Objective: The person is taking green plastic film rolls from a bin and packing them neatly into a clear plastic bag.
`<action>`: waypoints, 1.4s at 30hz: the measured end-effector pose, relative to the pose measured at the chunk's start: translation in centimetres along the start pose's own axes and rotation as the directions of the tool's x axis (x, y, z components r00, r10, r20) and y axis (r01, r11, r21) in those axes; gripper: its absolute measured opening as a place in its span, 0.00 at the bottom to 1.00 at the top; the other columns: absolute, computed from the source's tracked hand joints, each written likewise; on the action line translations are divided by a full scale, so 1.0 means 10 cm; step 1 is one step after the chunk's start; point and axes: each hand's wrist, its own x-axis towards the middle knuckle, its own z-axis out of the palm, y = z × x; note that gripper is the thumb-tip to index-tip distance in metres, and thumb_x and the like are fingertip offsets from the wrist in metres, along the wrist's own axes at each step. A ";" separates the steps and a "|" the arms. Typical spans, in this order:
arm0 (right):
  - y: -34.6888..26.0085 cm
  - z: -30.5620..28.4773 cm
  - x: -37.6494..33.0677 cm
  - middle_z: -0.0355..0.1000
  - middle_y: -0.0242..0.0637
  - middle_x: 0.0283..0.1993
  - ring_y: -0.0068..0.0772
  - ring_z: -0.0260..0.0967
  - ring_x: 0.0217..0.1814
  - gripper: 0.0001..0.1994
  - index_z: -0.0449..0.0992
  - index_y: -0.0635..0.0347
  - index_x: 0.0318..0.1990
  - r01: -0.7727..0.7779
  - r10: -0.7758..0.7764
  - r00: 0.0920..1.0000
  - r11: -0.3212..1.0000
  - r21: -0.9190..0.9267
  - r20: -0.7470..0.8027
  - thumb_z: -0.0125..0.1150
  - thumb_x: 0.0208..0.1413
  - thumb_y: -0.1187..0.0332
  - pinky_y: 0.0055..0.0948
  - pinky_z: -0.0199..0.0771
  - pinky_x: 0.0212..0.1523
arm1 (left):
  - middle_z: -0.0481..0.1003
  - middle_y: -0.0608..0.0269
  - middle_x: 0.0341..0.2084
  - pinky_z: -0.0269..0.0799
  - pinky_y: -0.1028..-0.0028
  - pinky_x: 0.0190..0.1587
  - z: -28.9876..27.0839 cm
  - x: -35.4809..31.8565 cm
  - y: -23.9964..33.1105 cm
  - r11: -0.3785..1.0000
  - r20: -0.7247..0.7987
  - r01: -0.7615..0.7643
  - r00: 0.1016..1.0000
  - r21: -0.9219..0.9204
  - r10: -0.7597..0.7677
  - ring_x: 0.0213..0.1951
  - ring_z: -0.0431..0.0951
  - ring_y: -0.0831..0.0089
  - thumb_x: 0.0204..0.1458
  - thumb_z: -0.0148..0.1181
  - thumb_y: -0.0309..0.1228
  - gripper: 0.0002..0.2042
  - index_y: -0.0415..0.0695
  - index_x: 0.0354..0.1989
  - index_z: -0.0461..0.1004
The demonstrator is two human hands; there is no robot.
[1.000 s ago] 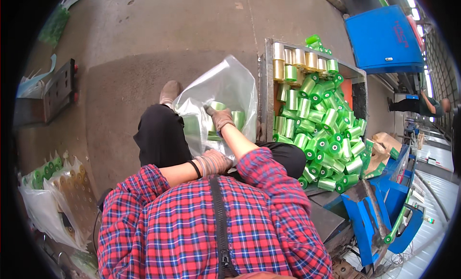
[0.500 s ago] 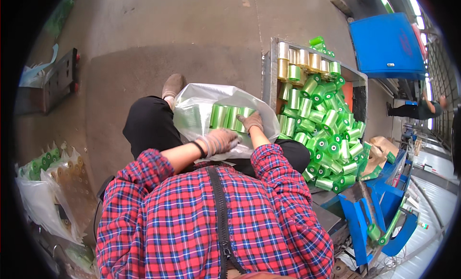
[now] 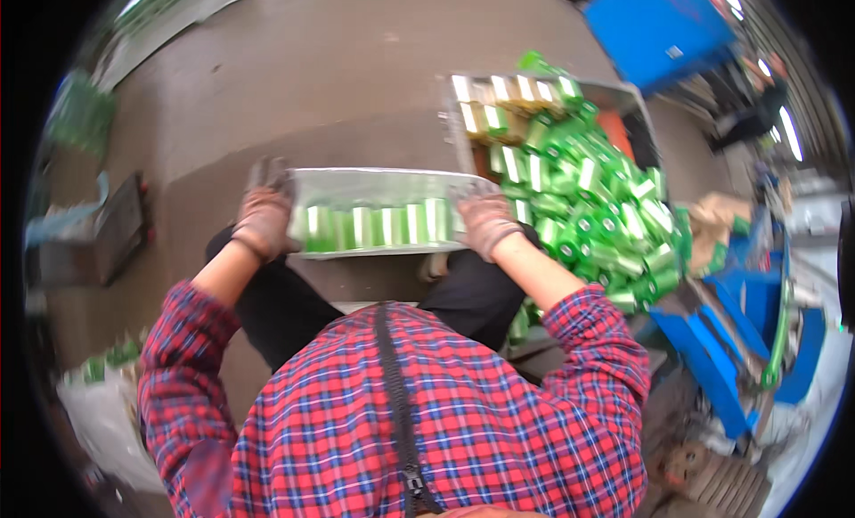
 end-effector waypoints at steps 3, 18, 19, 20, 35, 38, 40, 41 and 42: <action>0.00 -0.15 -0.30 0.64 0.41 0.52 0.43 0.57 0.57 0.26 0.67 0.54 0.50 0.159 0.083 0.864 0.891 0.426 -0.497 0.58 0.43 0.51 0.39 0.52 0.58 | 0.57 0.46 0.57 0.39 0.58 0.63 0.08 -0.20 -0.03 0.955 -0.365 -0.113 0.931 -0.274 0.005 0.62 0.46 0.51 0.36 0.63 0.41 0.36 0.38 0.55 0.59; 3.49 2.40 -0.94 0.57 0.56 0.58 0.47 0.54 0.60 0.46 0.58 0.71 0.56 -0.443 0.959 0.093 -0.202 0.873 0.269 0.57 0.37 0.40 0.33 0.52 0.59 | 0.70 0.52 0.44 0.57 0.65 0.53 1.03 -0.59 -0.49 0.675 -0.210 0.410 0.740 -0.613 -0.639 0.49 0.66 0.57 0.54 0.46 0.35 0.16 0.39 0.46 0.69; 3.49 2.44 -0.89 0.57 0.56 0.58 0.48 0.54 0.60 0.45 0.57 0.71 0.57 -0.413 0.969 0.096 -0.170 0.895 0.228 0.58 0.38 0.41 0.33 0.52 0.59 | 0.70 0.52 0.44 0.57 0.65 0.53 1.05 -0.55 -0.53 0.680 -0.202 0.390 0.758 -0.621 -0.620 0.49 0.66 0.57 0.54 0.46 0.35 0.16 0.39 0.46 0.69; 3.50 2.48 -0.82 0.56 0.56 0.58 0.48 0.54 0.61 0.45 0.55 0.70 0.58 -0.384 0.978 0.095 -0.137 0.913 0.187 0.59 0.38 0.42 0.33 0.53 0.59 | 0.70 0.52 0.43 0.58 0.66 0.53 1.07 -0.49 -0.55 0.684 -0.194 0.368 0.778 -0.630 -0.597 0.48 0.66 0.58 0.54 0.46 0.35 0.16 0.38 0.45 0.69; 2.22 1.26 -0.24 0.68 0.45 0.41 0.45 0.64 0.45 0.16 0.71 0.57 0.37 -0.264 0.667 0.527 0.718 0.644 -0.527 0.60 0.43 0.58 0.39 0.65 0.44 | 0.69 0.51 0.43 0.59 0.66 0.52 0.81 -0.23 -0.48 0.737 -0.200 0.282 0.847 -0.615 -0.492 0.47 0.67 0.59 0.54 0.47 0.31 0.13 0.37 0.44 0.69; 3.30 1.60 -0.36 0.69 0.52 0.41 0.50 0.65 0.45 0.22 0.72 0.65 0.39 -0.673 0.920 0.250 0.390 0.628 -0.302 0.51 0.48 0.52 0.39 0.63 0.47 | 0.69 0.52 0.43 0.59 0.66 0.52 0.85 -0.36 -0.50 0.693 -0.186 0.323 0.813 -0.644 -0.552 0.48 0.67 0.59 0.54 0.46 0.32 0.14 0.37 0.44 0.69; 3.86 2.03 -0.50 0.66 0.58 0.47 0.51 0.61 0.53 0.29 0.70 0.66 0.45 -0.646 0.962 0.182 -0.040 0.762 0.205 0.45 0.49 0.46 0.37 0.59 0.53 | 0.69 0.52 0.44 0.59 0.67 0.53 0.95 -0.37 -0.52 0.668 -0.172 0.332 0.803 -0.667 -0.571 0.48 0.66 0.60 0.55 0.46 0.32 0.14 0.37 0.45 0.69; 4.21 2.70 -0.68 0.64 0.59 0.49 0.51 0.60 0.55 0.34 0.70 0.69 0.45 -0.699 0.938 0.169 -0.102 0.708 0.302 0.42 0.48 0.41 0.36 0.57 0.54 | 0.69 0.52 0.44 0.59 0.67 0.53 1.04 -0.32 -0.54 0.671 -0.185 0.313 0.807 -0.672 -0.561 0.48 0.67 0.60 0.55 0.46 0.32 0.14 0.37 0.45 0.69; 4.44 3.20 -0.81 0.62 0.61 0.51 0.51 0.59 0.56 0.39 0.69 0.72 0.46 -0.748 0.906 0.147 -0.161 0.644 0.397 0.39 0.47 0.37 0.35 0.54 0.56 | 0.69 0.53 0.44 0.59 0.67 0.53 1.11 -0.25 -0.54 0.675 -0.198 0.293 0.811 -0.677 -0.551 0.48 0.67 0.60 0.55 0.46 0.32 0.14 0.37 0.45 0.69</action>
